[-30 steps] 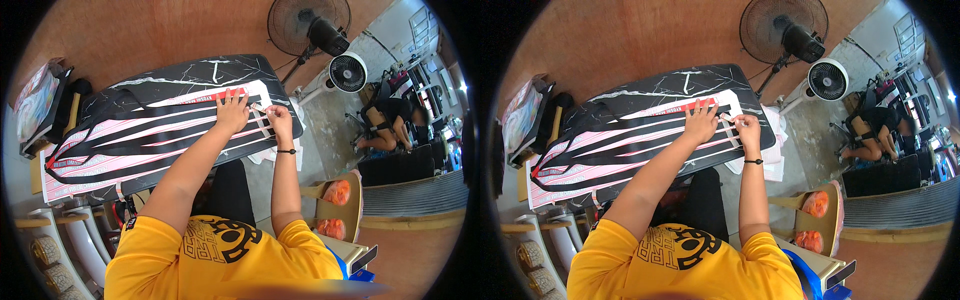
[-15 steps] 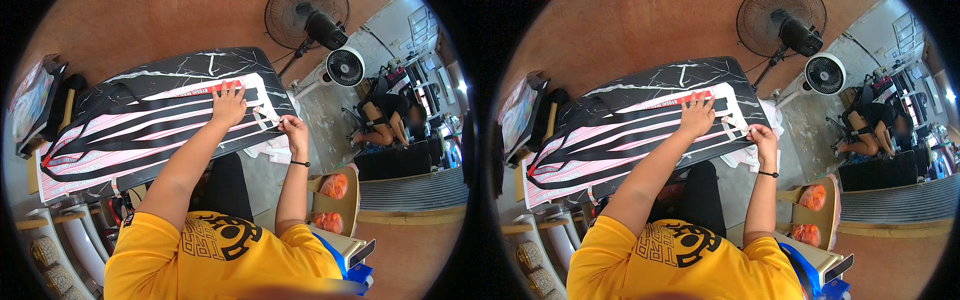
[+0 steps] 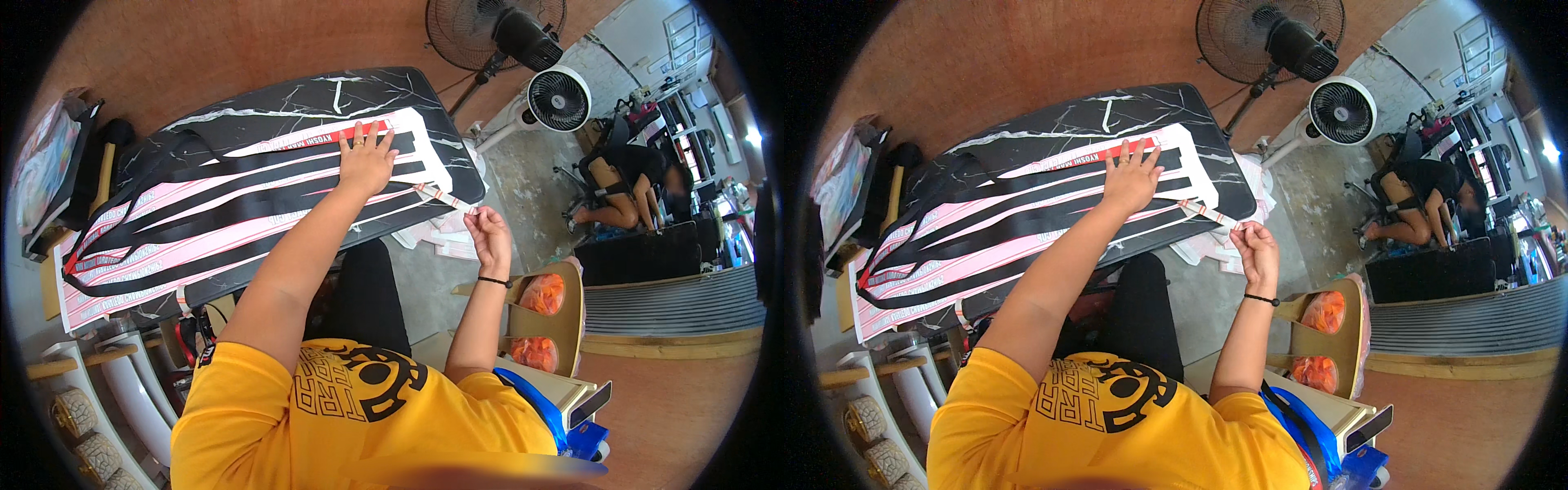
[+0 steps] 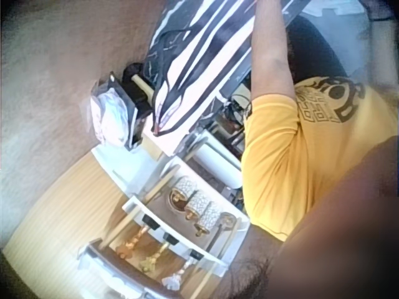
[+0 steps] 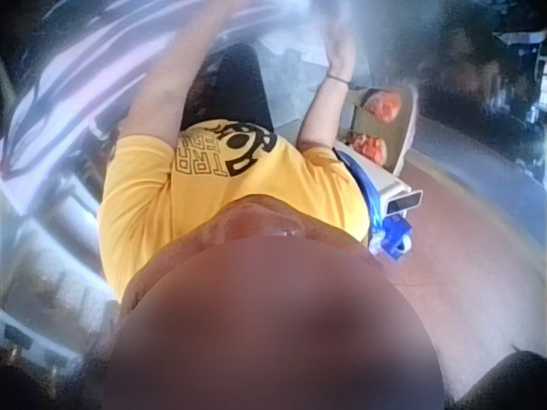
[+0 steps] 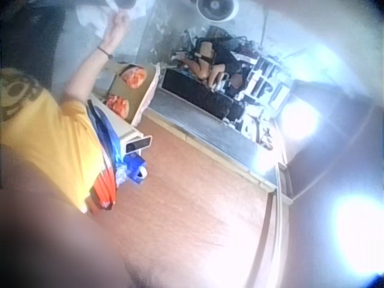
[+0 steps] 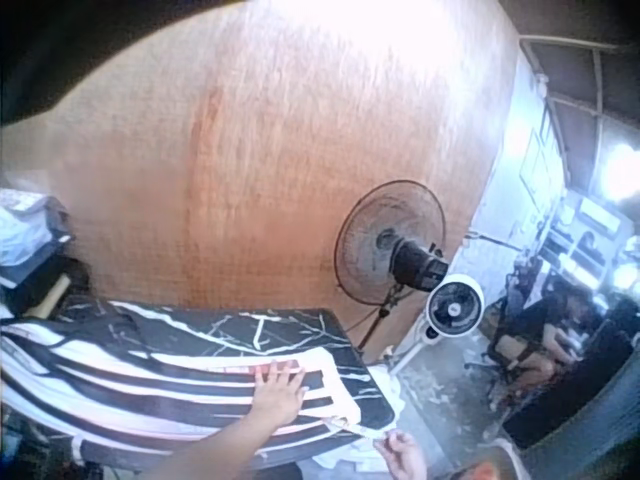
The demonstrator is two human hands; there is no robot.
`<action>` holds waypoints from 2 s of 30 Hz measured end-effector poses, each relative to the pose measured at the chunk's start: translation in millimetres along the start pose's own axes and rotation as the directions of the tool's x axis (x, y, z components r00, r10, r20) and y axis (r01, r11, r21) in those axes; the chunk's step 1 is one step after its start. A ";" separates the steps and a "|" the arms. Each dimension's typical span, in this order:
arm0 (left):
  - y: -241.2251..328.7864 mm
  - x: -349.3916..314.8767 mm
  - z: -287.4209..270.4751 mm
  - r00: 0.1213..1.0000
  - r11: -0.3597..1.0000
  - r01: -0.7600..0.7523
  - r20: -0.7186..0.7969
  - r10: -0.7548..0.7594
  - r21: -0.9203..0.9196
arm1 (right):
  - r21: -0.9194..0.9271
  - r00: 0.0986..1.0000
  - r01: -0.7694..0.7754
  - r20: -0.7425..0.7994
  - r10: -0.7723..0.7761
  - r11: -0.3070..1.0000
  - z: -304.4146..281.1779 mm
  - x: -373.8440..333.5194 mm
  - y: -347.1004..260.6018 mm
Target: The person assembles lanyards by threading black and pink ribbons through a white plastic frame on a table. They repeatedly pull ribbons through slots, adjust alignment, and stack completed lanyards. The person also folds a pink sheet and places it aside.
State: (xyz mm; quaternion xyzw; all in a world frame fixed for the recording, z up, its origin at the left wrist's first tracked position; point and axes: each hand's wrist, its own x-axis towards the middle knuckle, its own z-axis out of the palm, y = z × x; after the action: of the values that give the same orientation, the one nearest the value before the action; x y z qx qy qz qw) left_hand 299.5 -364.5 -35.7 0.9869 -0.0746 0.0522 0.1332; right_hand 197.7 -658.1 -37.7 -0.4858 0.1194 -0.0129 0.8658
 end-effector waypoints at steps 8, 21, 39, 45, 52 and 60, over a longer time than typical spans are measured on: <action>-2.6 -1.3 6.5 0.996 1.000 -0.018 -0.087 0.016 -0.022 | 0.225 0.997 -0.069 -0.030 0.077 0.972 -30.3 -7.6 23.9; -2.6 -1.6 10.1 0.988 0.999 -0.034 -0.153 0.031 -0.015 | 0.190 0.982 -0.016 -0.180 0.051 0.982 -110.4 -48.2 5.6; 85.3 -136.9 -24.2 0.923 0.931 -0.366 -0.130 0.361 -0.011 | 0.259 0.977 0.208 -0.098 -0.188 0.943 -39.8 -42.0 9.1; 54.0 -122.9 -34.0 0.928 0.939 -0.344 -0.151 0.341 0.001 | 0.215 0.956 0.237 -0.227 -0.188 0.947 -66.7 -31.3 12.8; -22.4 -59.4 -85.4 0.996 1.000 0.008 -0.092 -0.010 -0.019 | 0.154 0.906 0.192 -0.408 -0.115 0.969 -105.7 -15.9 25.2; -25.9 -85.4 -78.3 0.966 0.994 -0.055 0.246 0.076 -0.090 | -0.011 0.948 0.140 -0.286 -0.138 0.990 -60.7 -24.7 31.5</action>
State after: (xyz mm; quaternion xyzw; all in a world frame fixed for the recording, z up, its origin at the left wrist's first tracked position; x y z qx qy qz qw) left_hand 213.1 -307.2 22.3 0.9763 -0.1255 -0.0707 0.1618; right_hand 157.5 -689.0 -89.8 -0.4820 0.2088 -0.1445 0.8386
